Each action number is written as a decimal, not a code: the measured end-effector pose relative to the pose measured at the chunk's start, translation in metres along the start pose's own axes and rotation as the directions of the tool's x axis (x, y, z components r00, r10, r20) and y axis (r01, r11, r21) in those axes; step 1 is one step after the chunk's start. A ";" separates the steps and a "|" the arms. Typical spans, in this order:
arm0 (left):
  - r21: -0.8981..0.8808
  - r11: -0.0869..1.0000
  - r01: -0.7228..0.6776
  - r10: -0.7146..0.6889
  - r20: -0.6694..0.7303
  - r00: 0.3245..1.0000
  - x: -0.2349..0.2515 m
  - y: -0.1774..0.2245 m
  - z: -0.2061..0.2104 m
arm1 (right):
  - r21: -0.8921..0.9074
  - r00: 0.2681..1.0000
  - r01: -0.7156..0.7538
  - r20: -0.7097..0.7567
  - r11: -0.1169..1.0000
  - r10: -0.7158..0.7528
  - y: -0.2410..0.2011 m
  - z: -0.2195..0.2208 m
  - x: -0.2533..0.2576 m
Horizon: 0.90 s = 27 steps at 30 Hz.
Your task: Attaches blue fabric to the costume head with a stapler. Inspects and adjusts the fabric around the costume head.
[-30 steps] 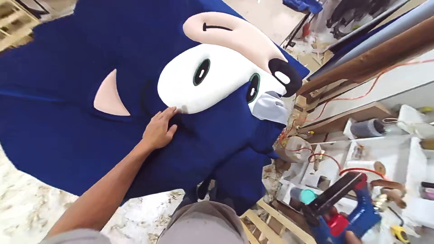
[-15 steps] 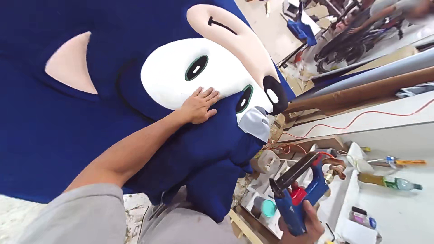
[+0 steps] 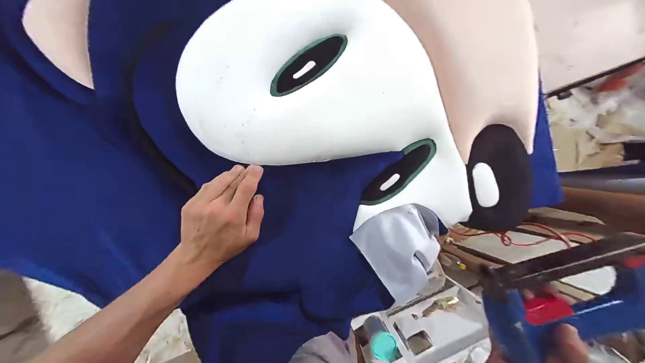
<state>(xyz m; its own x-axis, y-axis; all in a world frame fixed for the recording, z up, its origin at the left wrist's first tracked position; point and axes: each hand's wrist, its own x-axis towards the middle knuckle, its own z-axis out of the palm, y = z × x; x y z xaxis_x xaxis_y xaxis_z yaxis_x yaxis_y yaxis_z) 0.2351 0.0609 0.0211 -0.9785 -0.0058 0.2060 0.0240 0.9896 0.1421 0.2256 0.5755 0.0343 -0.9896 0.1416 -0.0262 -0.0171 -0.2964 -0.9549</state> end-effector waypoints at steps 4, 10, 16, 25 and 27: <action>0.090 0.995 0.035 -0.034 -0.021 0.999 0.012 0.022 -0.010 | 0.150 0.986 0.137 0.070 0.979 -0.148 -0.002 0.027 0.065; -0.265 0.940 -0.213 0.238 0.067 0.969 0.076 0.060 0.013 | 0.310 0.961 0.120 0.201 0.943 -0.189 0.009 0.100 0.127; -0.138 0.980 0.142 -0.121 0.147 0.982 0.020 -0.019 -0.011 | 0.327 0.958 -0.054 0.282 0.943 -0.043 0.022 0.169 0.182; -0.086 0.823 0.561 -0.552 0.113 0.826 -0.167 -0.078 -0.016 | -0.199 0.932 -0.331 0.084 0.922 0.353 0.050 0.233 0.284; -0.112 0.790 0.602 -0.603 0.029 0.797 -0.183 -0.069 -0.009 | -0.578 0.888 -0.133 0.292 0.805 0.357 0.038 0.227 0.258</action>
<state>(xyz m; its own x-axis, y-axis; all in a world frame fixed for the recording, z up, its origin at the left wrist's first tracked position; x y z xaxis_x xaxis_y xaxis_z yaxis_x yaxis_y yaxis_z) 0.4140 -0.0071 -0.0180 -0.8005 -0.5973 0.0500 -0.5474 0.7625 0.3450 -0.0632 0.3865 0.0583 -0.9261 -0.2555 -0.2777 0.2010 0.2889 -0.9360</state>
